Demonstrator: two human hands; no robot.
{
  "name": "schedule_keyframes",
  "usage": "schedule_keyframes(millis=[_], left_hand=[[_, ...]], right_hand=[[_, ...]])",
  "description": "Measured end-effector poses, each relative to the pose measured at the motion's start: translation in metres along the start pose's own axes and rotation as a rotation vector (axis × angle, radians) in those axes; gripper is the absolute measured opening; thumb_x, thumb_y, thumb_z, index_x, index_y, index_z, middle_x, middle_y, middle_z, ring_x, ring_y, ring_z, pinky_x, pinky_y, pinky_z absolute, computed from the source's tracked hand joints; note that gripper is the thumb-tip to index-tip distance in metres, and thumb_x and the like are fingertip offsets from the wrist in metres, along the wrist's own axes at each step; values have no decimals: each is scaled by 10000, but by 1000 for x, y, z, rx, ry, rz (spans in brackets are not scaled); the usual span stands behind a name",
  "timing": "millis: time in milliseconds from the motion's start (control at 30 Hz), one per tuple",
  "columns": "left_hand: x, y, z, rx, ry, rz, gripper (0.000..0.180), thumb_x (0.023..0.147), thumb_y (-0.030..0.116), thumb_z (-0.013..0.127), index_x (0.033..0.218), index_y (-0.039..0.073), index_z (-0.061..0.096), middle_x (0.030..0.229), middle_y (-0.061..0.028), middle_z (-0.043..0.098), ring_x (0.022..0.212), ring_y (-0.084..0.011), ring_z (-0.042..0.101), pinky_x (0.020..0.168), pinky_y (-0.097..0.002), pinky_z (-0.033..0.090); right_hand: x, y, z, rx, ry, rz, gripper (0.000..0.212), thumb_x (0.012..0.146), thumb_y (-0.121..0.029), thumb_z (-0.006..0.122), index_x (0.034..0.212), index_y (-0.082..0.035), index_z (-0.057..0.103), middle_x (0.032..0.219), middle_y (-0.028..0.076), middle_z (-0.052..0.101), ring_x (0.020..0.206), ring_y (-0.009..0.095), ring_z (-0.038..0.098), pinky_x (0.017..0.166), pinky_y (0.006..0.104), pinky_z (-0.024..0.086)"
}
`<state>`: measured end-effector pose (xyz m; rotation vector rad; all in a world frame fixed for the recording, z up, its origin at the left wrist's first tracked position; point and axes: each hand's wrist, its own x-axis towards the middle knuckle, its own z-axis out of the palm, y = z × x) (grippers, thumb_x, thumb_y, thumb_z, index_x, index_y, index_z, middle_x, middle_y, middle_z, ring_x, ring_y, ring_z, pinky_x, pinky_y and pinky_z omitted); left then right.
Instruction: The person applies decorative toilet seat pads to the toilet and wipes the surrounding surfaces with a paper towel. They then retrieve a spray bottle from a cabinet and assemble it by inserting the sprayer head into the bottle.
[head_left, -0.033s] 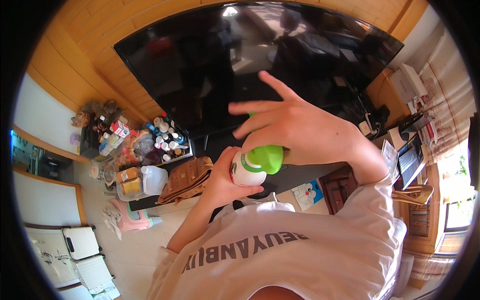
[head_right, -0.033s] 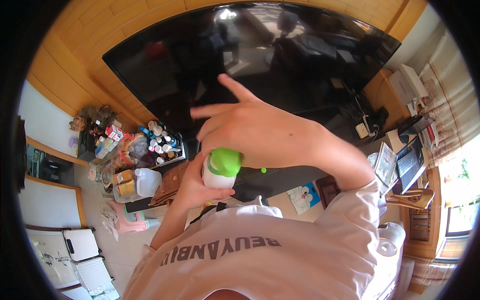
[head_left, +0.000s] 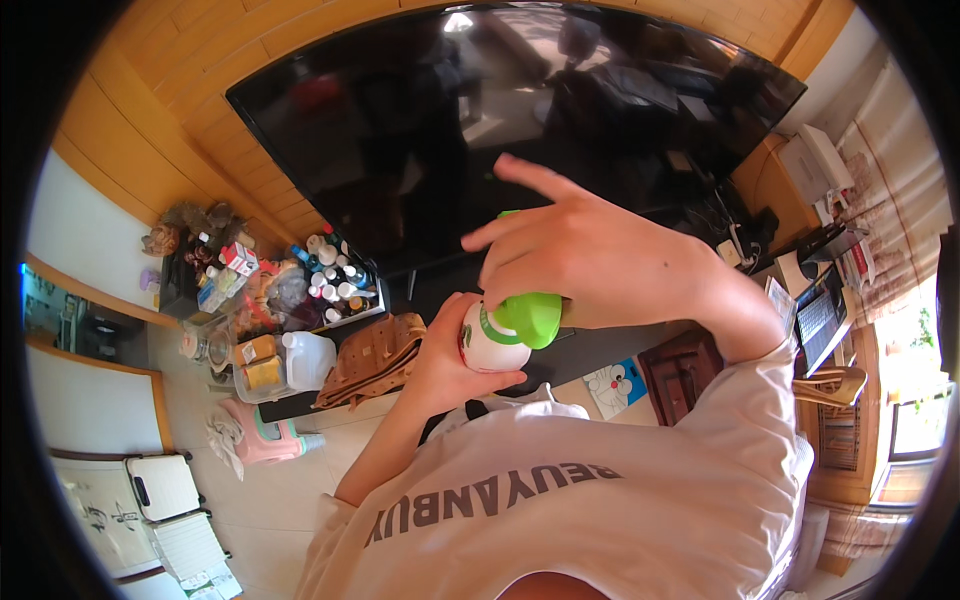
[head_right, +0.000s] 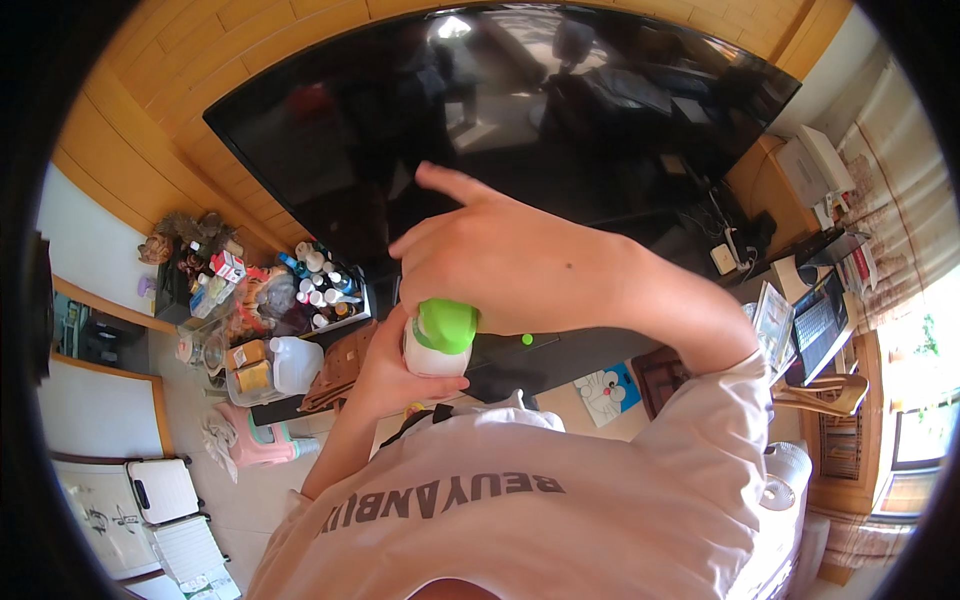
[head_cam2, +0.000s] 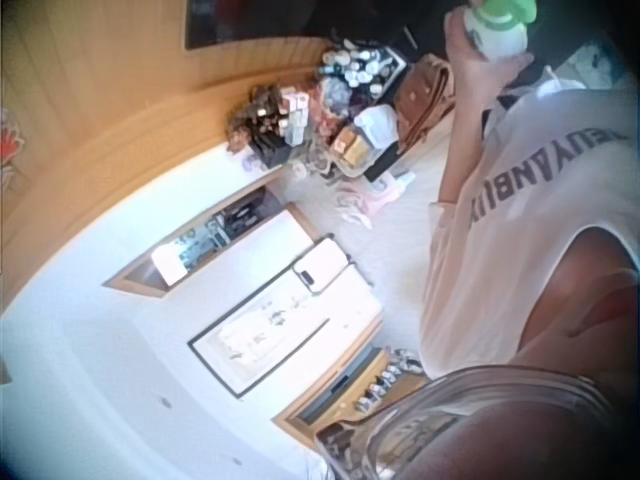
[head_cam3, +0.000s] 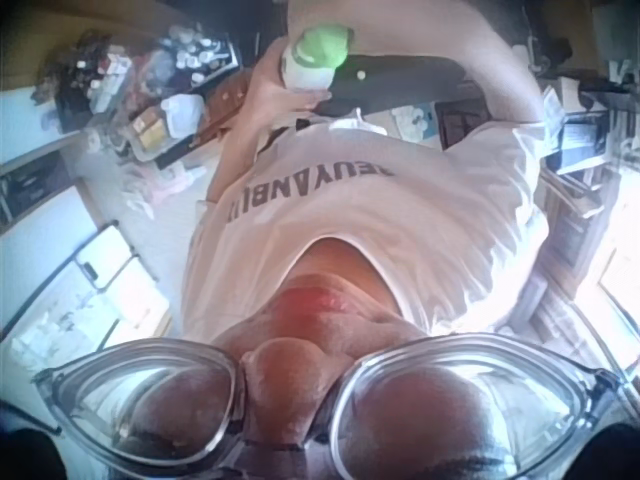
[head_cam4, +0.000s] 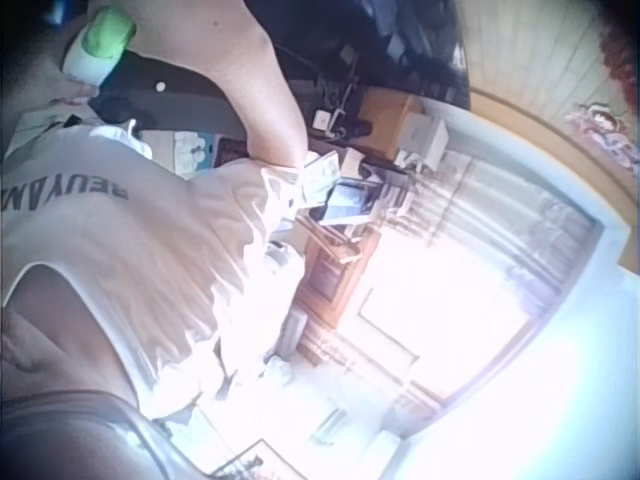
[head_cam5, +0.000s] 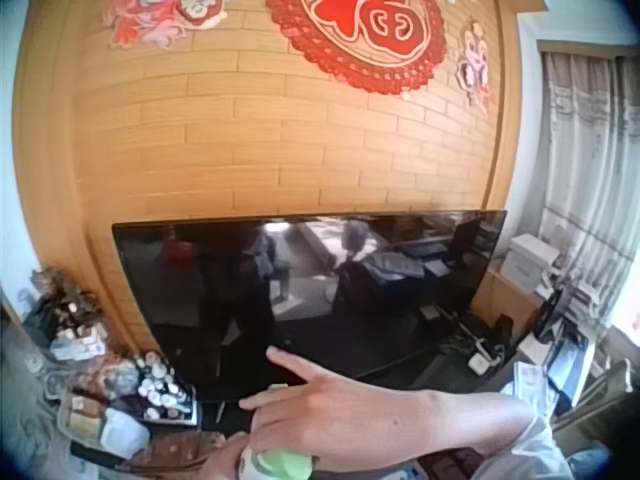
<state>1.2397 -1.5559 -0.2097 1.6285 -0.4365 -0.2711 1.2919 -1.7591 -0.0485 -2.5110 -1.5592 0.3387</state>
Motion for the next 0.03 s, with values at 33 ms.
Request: schedule_keyframes(millis=[33], left_hand=[[0,0,0,-31,-15,-23,779,528,124,901,1196,31,511,1080,-84,506,987,-215,568,873,-319,465]], right_hand=[[6,-2,-9,-15,-188,25,431,740,-169,692,1169,-142,660,1362,159,509,1391,263,329,1123,638,130]])
